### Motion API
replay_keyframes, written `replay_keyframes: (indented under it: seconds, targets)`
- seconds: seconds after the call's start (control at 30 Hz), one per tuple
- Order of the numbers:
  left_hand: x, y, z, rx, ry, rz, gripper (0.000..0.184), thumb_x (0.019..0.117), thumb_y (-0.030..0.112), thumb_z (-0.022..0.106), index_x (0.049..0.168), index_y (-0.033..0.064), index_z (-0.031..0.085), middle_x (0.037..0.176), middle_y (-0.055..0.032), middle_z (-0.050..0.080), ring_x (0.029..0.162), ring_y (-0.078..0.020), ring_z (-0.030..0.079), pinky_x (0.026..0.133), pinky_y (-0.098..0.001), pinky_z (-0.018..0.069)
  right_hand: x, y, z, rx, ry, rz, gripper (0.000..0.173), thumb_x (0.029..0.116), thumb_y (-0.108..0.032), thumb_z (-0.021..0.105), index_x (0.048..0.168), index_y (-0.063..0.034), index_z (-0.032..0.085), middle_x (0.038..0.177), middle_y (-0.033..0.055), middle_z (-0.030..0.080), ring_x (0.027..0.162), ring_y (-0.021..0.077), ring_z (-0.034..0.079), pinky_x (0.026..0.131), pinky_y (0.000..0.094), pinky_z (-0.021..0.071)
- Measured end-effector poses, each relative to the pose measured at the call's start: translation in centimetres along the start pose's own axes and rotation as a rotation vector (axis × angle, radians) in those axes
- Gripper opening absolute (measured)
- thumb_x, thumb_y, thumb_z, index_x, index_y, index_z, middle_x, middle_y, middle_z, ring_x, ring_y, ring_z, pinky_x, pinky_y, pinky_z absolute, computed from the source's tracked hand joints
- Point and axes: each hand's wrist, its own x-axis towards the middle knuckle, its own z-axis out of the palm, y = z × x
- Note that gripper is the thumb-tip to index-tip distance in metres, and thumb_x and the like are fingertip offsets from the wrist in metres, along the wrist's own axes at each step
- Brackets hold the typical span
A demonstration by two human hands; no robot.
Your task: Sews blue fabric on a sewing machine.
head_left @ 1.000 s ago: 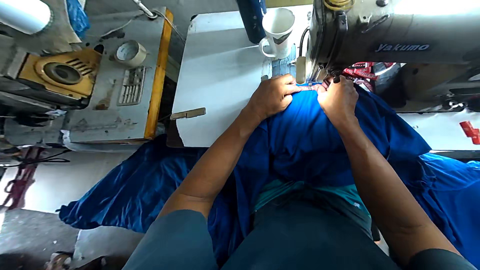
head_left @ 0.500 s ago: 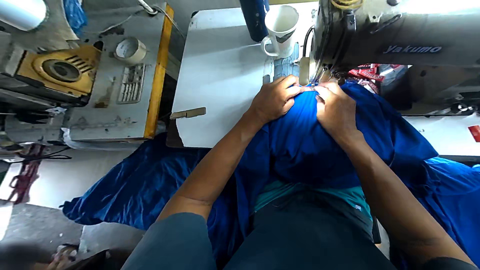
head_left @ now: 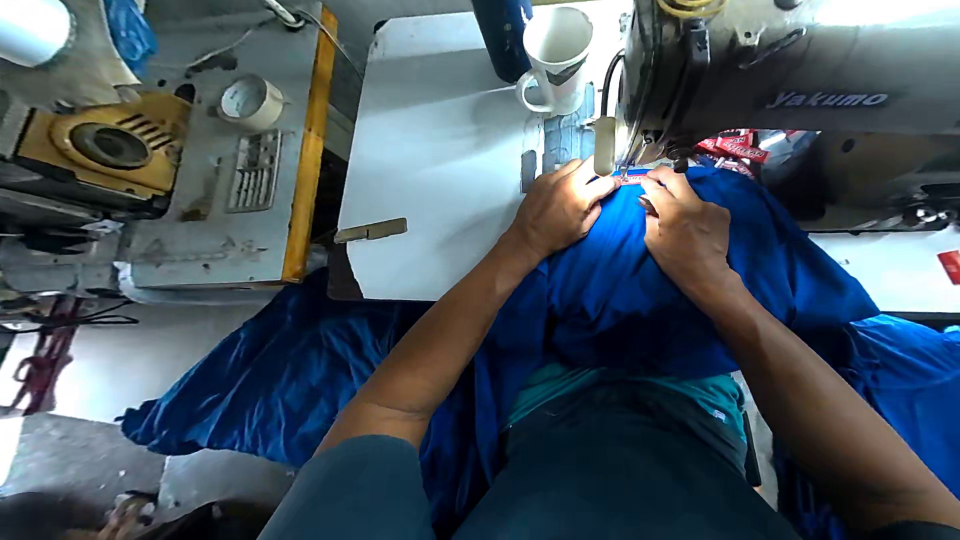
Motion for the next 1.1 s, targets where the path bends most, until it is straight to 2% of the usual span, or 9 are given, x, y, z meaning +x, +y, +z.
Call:
replay_keyframes:
  seconds: [0.07, 0.17, 0.3, 0.47, 0.57, 0.8, 1.1]
  targets:
    - [0.0, -0.2, -0.1, -0.027, -0.003, -0.002, 0.036, 0.0985, 0.015, 0.049, 0.125, 0.0203, 0.073, 0.121, -0.0059, 0.069, 0.105, -0.024, 0.067, 0.08, -0.0388, 0.0557, 0.0, 0.1, -0.1, 0.004, -0.004, -0.023, 0.03, 0.1029, -0.018, 0.053, 0.127, -0.013, 0.07, 0.134, 0.0049, 0.067, 0.081, 0.0266, 0.072, 0.056, 0.0463, 0.0539]
    - [-0.1, -0.5, 0.0, -0.067, -0.004, 0.002, 0.038, 0.0974, 0.014, 0.049, 0.127, 0.0212, 0.073, 0.123, -0.0058, 0.069, 0.106, -0.0242, 0.066, 0.082, -0.0393, 0.0553, -0.1, 0.3, -0.3, 0.012, -0.05, -0.055, 0.035, 0.1056, -0.029, 0.051, 0.136, -0.0212, 0.067, 0.136, 0.0075, 0.063, 0.08, 0.0282, 0.07, 0.057, 0.0473, 0.0534]
    - [-0.1, -0.2, 0.0, -0.06, -0.008, -0.002, 0.038, 0.0972, 0.014, 0.05, 0.128, 0.0204, 0.072, 0.122, -0.0064, 0.069, 0.105, -0.0247, 0.066, 0.083, -0.0398, 0.0551, -0.1, 0.4, -0.4, -0.004, -0.061, -0.064, 0.036, 0.1053, -0.033, 0.051, 0.135, -0.023, 0.069, 0.138, 0.007, 0.062, 0.078, 0.0271, 0.069, 0.056, 0.0459, 0.0528]
    - [0.0, 0.6, 0.1, -0.017, 0.009, -0.008, 0.035, 0.0982, 0.015, 0.052, 0.126, 0.0184, 0.073, 0.118, -0.0076, 0.07, 0.104, -0.0243, 0.067, 0.083, -0.0385, 0.0558, -0.1, 0.6, -0.7, -0.014, -0.09, -0.058, 0.036, 0.1054, -0.032, 0.051, 0.135, -0.0223, 0.068, 0.137, 0.007, 0.062, 0.076, 0.0281, 0.069, 0.054, 0.0467, 0.0528]
    - [0.1, 1.0, 0.3, 0.008, 0.02, -0.012, 0.036, 0.0981, 0.015, 0.051, 0.126, 0.0189, 0.074, 0.114, -0.0074, 0.07, 0.098, -0.0245, 0.067, 0.077, -0.0388, 0.0548, -0.1, 0.9, -0.9, -0.018, -0.098, -0.058, 0.035, 0.1049, -0.03, 0.051, 0.135, -0.0222, 0.068, 0.139, 0.0068, 0.061, 0.075, 0.0279, 0.069, 0.053, 0.0465, 0.0524]
    - [-0.1, 1.0, 0.1, 0.0, 0.012, 0.001, 0.038, 0.0979, 0.014, 0.051, 0.129, 0.018, 0.073, 0.123, -0.0064, 0.071, 0.104, -0.0247, 0.067, 0.082, -0.0378, 0.0548, -0.4, 1.0, -0.7, -0.023, -0.084, -0.067, 0.035, 0.1052, -0.03, 0.052, 0.135, -0.021, 0.068, 0.137, 0.0075, 0.061, 0.074, 0.0268, 0.067, 0.052, 0.0457, 0.0511]
    - [0.1, 1.2, 0.4, 0.027, 0.008, -0.009, 0.037, 0.0997, 0.016, 0.05, 0.128, 0.0185, 0.073, 0.123, -0.0053, 0.072, 0.102, -0.0246, 0.068, 0.081, -0.0386, 0.0543, -0.5, 1.3, -0.9, -0.014, -0.072, -0.081, 0.034, 0.1046, -0.029, 0.054, 0.134, -0.0208, 0.069, 0.136, 0.0079, 0.062, 0.074, 0.0265, 0.068, 0.052, 0.0456, 0.0511]
